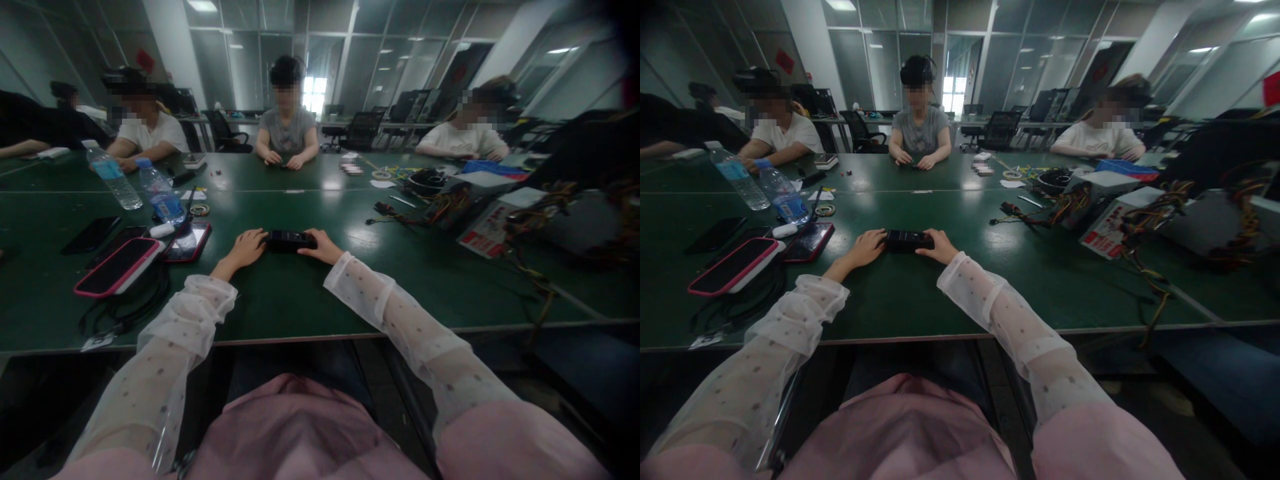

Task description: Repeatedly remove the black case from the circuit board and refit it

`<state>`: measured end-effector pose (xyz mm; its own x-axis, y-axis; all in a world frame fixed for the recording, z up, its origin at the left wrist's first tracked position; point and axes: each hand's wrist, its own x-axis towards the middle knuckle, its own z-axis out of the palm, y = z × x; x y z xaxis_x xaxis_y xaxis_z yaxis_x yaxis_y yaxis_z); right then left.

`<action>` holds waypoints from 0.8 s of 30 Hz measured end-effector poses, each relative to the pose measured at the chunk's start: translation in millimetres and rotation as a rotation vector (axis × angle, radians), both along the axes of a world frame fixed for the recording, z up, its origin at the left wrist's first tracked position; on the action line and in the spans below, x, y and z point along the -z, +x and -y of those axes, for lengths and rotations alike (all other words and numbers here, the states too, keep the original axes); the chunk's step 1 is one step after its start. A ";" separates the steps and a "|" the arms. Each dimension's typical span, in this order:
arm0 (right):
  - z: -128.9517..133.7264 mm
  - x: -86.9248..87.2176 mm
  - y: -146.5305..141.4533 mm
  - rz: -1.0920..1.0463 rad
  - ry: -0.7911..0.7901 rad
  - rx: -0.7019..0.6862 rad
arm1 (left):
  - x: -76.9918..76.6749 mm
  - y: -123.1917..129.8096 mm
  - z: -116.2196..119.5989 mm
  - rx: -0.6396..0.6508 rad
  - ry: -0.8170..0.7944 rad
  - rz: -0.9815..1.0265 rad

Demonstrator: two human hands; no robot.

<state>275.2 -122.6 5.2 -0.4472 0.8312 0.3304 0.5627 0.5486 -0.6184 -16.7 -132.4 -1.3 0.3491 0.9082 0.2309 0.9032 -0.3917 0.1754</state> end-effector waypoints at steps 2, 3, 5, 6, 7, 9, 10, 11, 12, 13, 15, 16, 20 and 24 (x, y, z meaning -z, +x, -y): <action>-0.2 0.5 0.1 0.003 0.002 -0.003 | 0.4 -0.3 -0.4 0.000 0.000 0.001; -0.3 0.6 0.2 0.007 0.006 -0.003 | 0.5 -0.5 -0.5 0.000 -0.002 0.001; -0.6 0.4 0.2 0.017 0.013 -0.002 | 0.2 -0.7 -0.5 0.000 -0.006 0.001; -0.7 0.3 0.2 0.020 0.014 -0.003 | 0.0 -0.8 -0.4 0.002 -0.010 0.001; -0.9 0.2 0.3 0.020 0.012 -0.006 | -0.2 -0.9 -0.3 0.005 -0.013 0.002; -1.1 0.2 0.5 0.016 0.005 -0.013 | -0.5 -1.1 -0.1 0.007 -0.018 0.006; -1.2 0.2 0.7 0.015 0.004 -0.014 | -0.6 -1.2 -0.1 0.006 -0.019 0.007; -1.4 0.3 0.9 0.014 0.004 -0.015 | -0.5 -1.3 -0.1 0.006 -0.019 0.007; -1.5 0.5 1.0 0.014 0.007 -0.015 | -0.4 -1.4 -0.1 0.004 -0.018 0.007; -1.7 0.8 1.1 0.014 0.011 -0.017 | -0.2 -1.5 -0.1 0.004 -0.016 0.007; -2.3 1.5 1.2 0.018 0.019 -0.019 | 0.1 -1.7 -0.3 0.007 -0.014 0.007; -2.7 1.9 1.1 0.023 0.021 -0.017 | 0.2 -1.7 -0.3 0.008 -0.012 0.006; -4.9 4.2 0.8 0.044 0.023 -0.002 | 0.0 -0.7 -0.3 0.004 -0.006 -0.009; -7.1 5.7 1.6 0.035 0.011 -0.001 | 0.0 0.9 -0.7 -0.012 0.000 -0.006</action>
